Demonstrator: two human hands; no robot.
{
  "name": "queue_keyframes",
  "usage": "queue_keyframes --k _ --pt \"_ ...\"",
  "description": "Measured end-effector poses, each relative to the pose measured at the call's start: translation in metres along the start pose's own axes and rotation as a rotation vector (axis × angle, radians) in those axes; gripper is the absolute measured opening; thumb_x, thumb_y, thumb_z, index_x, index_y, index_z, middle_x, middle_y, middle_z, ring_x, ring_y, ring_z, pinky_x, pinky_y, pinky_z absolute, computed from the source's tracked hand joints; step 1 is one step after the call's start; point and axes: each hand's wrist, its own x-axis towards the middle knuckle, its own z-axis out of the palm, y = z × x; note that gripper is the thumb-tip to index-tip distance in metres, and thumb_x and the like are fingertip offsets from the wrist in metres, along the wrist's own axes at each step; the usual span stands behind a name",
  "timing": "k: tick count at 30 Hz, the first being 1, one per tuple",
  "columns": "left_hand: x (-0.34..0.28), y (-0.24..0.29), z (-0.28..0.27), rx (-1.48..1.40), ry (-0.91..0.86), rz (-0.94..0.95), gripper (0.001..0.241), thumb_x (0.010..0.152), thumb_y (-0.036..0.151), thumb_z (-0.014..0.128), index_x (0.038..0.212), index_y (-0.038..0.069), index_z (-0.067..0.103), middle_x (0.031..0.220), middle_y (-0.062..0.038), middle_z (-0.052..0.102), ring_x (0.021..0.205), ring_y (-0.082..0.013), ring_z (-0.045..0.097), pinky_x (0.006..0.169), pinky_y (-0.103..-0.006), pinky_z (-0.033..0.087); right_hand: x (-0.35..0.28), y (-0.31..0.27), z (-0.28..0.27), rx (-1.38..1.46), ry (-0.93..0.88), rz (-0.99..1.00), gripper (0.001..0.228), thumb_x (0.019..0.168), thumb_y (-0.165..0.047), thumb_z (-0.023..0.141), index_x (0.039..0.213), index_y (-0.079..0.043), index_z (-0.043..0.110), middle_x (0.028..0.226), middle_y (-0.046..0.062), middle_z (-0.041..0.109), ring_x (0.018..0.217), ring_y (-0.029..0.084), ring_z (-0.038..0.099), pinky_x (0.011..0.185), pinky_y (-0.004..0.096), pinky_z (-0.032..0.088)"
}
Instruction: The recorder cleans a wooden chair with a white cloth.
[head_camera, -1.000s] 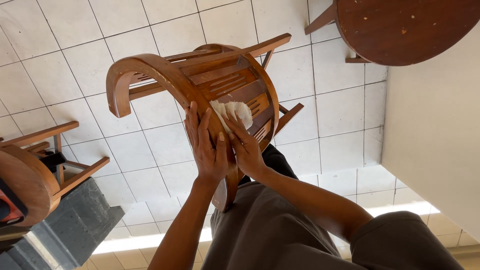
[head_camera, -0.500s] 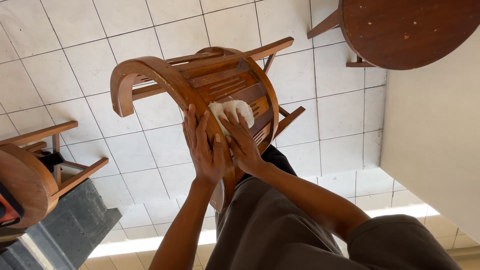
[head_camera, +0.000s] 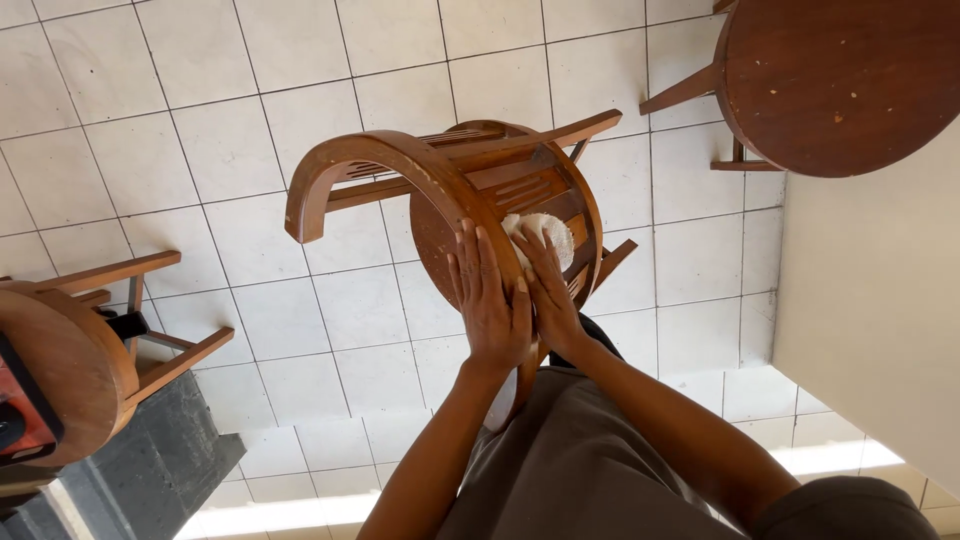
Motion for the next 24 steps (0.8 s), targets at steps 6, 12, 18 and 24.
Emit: queue_keyframes --k 6,12,18,24 --pt "0.002 0.01 0.005 0.03 0.009 0.011 0.066 0.106 0.022 0.039 0.162 -0.008 0.018 0.171 -0.028 0.018 0.162 -0.0427 0.014 0.133 -0.0569 0.015 0.015 0.108 -0.013 -0.189 0.149 -0.122 0.058 0.115 -0.038 0.012 0.162 -0.008 0.028 0.171 0.015 0.027 0.163 0.033 0.011 0.132 0.055 0.009" --pt "0.008 0.022 0.02 0.126 -0.105 -0.023 0.073 0.106 0.029 0.043 0.161 -0.013 0.019 0.169 -0.032 0.018 0.16 -0.0476 0.016 0.129 -0.0599 0.019 0.025 0.137 -0.03 -0.237 0.044 0.144 0.053 0.115 -0.031 0.023 0.159 -0.003 0.031 0.169 0.018 0.027 0.161 0.039 0.008 0.128 0.055 0.008" --pt "0.023 0.044 0.036 0.283 0.018 0.0 0.074 0.094 0.041 0.055 0.148 -0.008 0.038 0.152 -0.03 0.033 0.144 -0.0457 0.031 0.118 -0.0591 0.025 0.002 0.045 -0.061 0.025 -0.062 -0.134 0.05 0.112 -0.022 0.037 0.158 -0.003 0.036 0.168 0.023 0.029 0.158 0.035 0.024 0.128 0.047 0.02" --pt "0.032 0.047 0.037 0.178 0.158 -0.194 0.049 0.101 0.039 0.055 0.139 0.007 0.053 0.145 -0.014 0.053 0.133 -0.0363 0.051 0.119 -0.0554 0.032 0.037 0.132 -0.121 -0.036 -0.015 0.586 0.027 0.107 -0.017 0.058 0.123 0.004 0.063 0.114 0.022 0.075 0.096 0.027 0.07 0.077 0.035 0.056"
